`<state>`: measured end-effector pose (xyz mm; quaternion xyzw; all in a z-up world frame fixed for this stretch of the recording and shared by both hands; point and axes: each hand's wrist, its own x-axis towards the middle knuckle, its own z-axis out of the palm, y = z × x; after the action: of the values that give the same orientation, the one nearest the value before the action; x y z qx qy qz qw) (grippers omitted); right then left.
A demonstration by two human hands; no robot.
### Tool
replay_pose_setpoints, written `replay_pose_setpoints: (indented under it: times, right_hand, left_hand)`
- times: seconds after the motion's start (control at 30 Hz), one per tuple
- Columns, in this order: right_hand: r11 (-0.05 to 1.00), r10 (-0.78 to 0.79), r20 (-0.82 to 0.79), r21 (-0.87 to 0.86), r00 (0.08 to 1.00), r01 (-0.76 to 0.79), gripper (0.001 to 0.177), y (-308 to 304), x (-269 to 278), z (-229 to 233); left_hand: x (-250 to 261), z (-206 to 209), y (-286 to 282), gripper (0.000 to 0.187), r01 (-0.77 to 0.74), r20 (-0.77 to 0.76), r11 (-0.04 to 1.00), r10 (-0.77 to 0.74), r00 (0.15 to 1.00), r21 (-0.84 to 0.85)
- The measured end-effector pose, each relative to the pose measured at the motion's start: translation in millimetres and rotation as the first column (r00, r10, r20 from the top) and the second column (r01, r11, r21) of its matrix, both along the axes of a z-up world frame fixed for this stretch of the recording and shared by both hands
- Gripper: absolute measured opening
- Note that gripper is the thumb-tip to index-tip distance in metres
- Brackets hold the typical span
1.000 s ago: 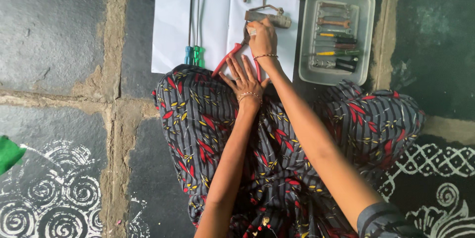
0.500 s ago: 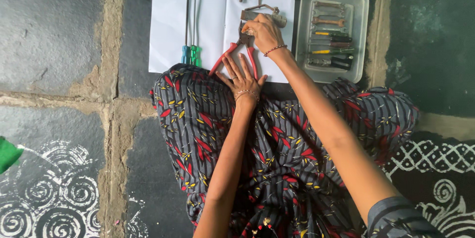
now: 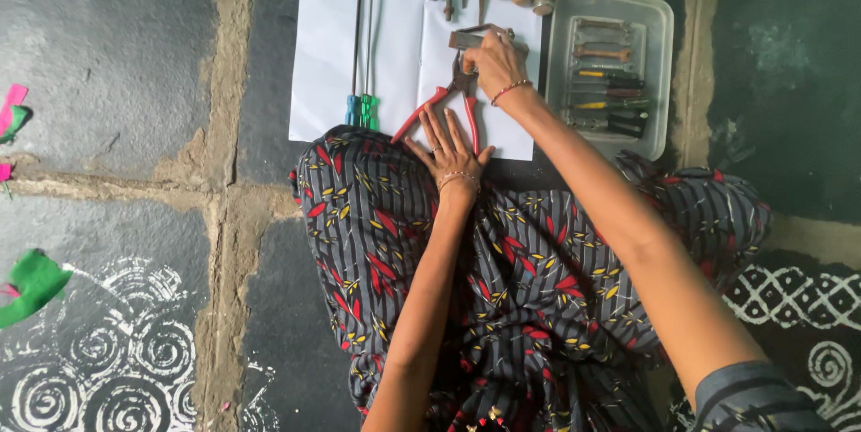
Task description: The person sits on the floor and wipes several metal tools with a small cloth. They handle pliers, a metal latch, and a small black bracket, wiping each item and placing it into a plastic container or back on the paper.
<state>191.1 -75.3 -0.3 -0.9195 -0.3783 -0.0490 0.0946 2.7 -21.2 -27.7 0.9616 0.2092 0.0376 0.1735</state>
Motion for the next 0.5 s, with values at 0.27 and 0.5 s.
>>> replay_pose_setpoints:
  times: [0.27,0.5]
  right_hand:
    - [0.972,-0.182,-0.093,0.135,0.979,0.194,0.011,7.9,-1.9,25.6]
    - [0.896,0.143,-0.259,0.443,0.955,-0.014,0.03,-8.7,-23.0,24.4]
  left_hand:
    - [3.9,4.4,0.2,0.119,0.011,0.02,1.0,-0.011,1.0,0.026]
    - [6.9,4.6,0.0,0.12,0.018,-0.009,1.0,-0.018,1.0,0.005]
